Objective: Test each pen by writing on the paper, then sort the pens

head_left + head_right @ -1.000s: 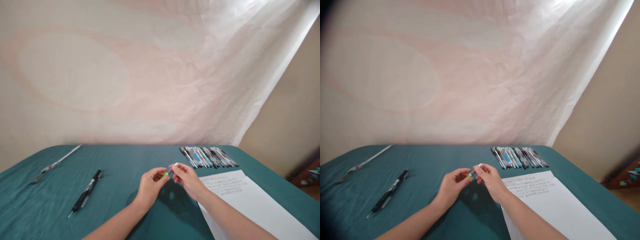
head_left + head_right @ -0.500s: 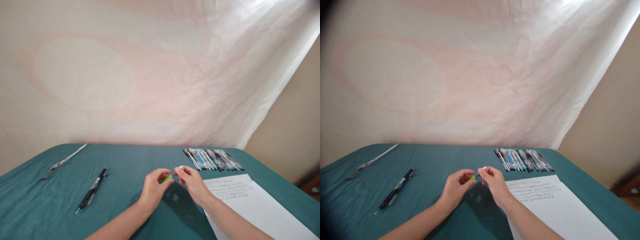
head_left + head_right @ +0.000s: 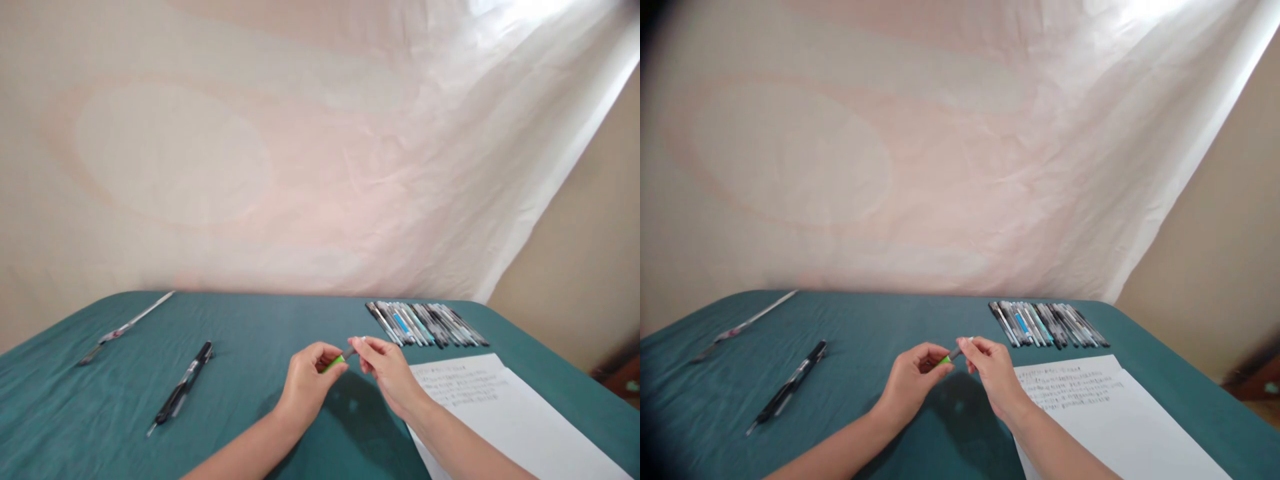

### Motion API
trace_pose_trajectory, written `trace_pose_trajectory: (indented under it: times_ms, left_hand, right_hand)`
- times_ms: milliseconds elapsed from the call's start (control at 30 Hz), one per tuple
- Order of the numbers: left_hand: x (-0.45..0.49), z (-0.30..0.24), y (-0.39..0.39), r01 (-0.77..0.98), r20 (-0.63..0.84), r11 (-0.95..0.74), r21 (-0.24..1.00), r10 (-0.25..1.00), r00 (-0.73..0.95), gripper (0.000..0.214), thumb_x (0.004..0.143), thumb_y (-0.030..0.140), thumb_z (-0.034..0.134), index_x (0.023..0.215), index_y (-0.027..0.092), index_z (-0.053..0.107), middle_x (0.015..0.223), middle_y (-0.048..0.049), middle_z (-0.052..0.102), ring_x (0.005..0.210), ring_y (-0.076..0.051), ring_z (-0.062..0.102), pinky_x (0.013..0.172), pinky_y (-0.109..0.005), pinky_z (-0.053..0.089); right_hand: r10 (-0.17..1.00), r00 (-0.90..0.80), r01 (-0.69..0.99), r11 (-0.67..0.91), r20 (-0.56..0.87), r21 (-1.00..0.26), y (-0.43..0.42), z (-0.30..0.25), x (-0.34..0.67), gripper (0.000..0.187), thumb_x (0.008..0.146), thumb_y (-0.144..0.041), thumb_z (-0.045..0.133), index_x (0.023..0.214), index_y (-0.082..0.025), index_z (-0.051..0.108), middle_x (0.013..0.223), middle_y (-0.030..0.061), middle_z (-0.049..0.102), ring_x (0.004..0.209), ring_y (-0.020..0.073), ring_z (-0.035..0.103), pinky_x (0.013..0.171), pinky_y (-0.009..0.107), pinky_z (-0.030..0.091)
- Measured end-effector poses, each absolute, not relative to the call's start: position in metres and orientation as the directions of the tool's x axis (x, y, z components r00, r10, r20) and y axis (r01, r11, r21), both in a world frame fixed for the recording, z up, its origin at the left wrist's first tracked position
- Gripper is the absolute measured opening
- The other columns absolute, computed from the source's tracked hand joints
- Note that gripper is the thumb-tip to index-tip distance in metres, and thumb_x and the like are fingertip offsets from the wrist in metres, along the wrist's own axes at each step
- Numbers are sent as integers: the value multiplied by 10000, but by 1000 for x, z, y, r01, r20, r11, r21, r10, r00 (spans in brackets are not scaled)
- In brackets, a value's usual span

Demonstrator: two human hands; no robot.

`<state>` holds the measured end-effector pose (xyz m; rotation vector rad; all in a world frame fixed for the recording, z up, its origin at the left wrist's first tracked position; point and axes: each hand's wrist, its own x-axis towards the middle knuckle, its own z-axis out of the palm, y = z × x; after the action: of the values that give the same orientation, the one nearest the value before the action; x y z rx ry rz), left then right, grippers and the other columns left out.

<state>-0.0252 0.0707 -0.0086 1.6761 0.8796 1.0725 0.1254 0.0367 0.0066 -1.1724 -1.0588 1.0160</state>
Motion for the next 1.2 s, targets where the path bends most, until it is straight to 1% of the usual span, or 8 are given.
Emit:
trace_pose_trajectory:
  times_ms: [100, 267, 400, 467, 567, 767, 1000, 1200]
  left_hand:
    - [-27, -4, 70, 146, 295, -369, 918, 881, 370, 175, 709, 305, 590, 814, 171, 631, 744, -32, 645, 685, -157, 583, 653, -246, 451]
    - [-29, 2, 71, 172, 316, -435, 884, 826, 466, 315, 825, 378, 421, 996, 198, 615, 968, -65, 619, 836, -169, 573, 682, -234, 438]
    - [-29, -5, 75, 240, 196, -371, 897, 821, 536, 429, 852, 427, 326, 824, 153, 655, 760, -57, 640, 684, -159, 573, 608, -226, 420]
    - [-28, -8, 75, 234, 160, -359, 903, 789, 593, 429, 845, 424, 340, 756, 145, 653, 688, -41, 638, 627, -146, 564, 588, -217, 408]
    - [-28, -8, 74, 221, 150, -367, 903, 755, 639, 371, 830, 392, 381, 761, 147, 651, 667, -24, 641, 599, -133, 559, 562, -200, 390]
    - [-30, -2, 71, 267, 226, -452, 851, 774, 591, 349, 796, 381, 436, 638, 150, 645, 574, -2, 598, 542, -119, 510, 515, -198, 336]
    - [-27, -6, 74, 258, 74, -246, 934, 842, 535, 291, 670, 413, 600, 672, 122, 614, 558, 15, 552, 505, -90, 443, 485, -196, 321]
    - [-26, -9, 78, 168, 83, -193, 967, 857, 509, 316, 610, 417, 665, 660, 140, 523, 546, 52, 475, 501, -71, 403, 481, -189, 312]
  right_hand:
    - [975, 209, -96, 103, 82, -990, 38, 7, 125, 288, 682, -428, 638, 650, -142, 642, 526, -19, 467, 488, 81, 379, 480, 228, 292]
    - [982, 190, -214, 56, 14, -975, 43, 10, 132, 311, 637, -443, 670, 729, -145, 651, 567, -14, 483, 507, 84, 397, 474, 224, 306]
    - [984, 178, -223, 47, 7, -974, 45, 9, 141, 330, 658, -439, 658, 806, -143, 661, 530, -31, 449, 486, 76, 373, 463, 222, 269]
    - [986, 167, -196, 53, 20, -979, 45, 9, 143, 334, 675, -438, 643, 837, -146, 662, 523, -34, 448, 479, 75, 365, 467, 224, 261]
    - [985, 167, -119, 70, 49, -990, 45, 8, 143, 350, 687, -454, 624, 853, -148, 663, 502, -38, 448, 470, 80, 359, 473, 231, 259]
    - [974, 216, -50, 86, 73, -995, 45, 6, 143, 308, 675, -455, 636, 740, -154, 634, 480, -54, 423, 449, 72, 333, 458, 225, 234]
    - [974, 211, -94, 99, 78, -991, 44, 7, 139, 306, 690, -430, 636, 616, -160, 511, 502, -65, 421, 427, 50, 327, 444, 207, 230]
    - [978, 191, -125, 108, 83, -986, 43, 8, 138, 276, 713, -413, 622, 663, -153, 543, 506, -59, 431, 429, 46, 337, 441, 199, 241]
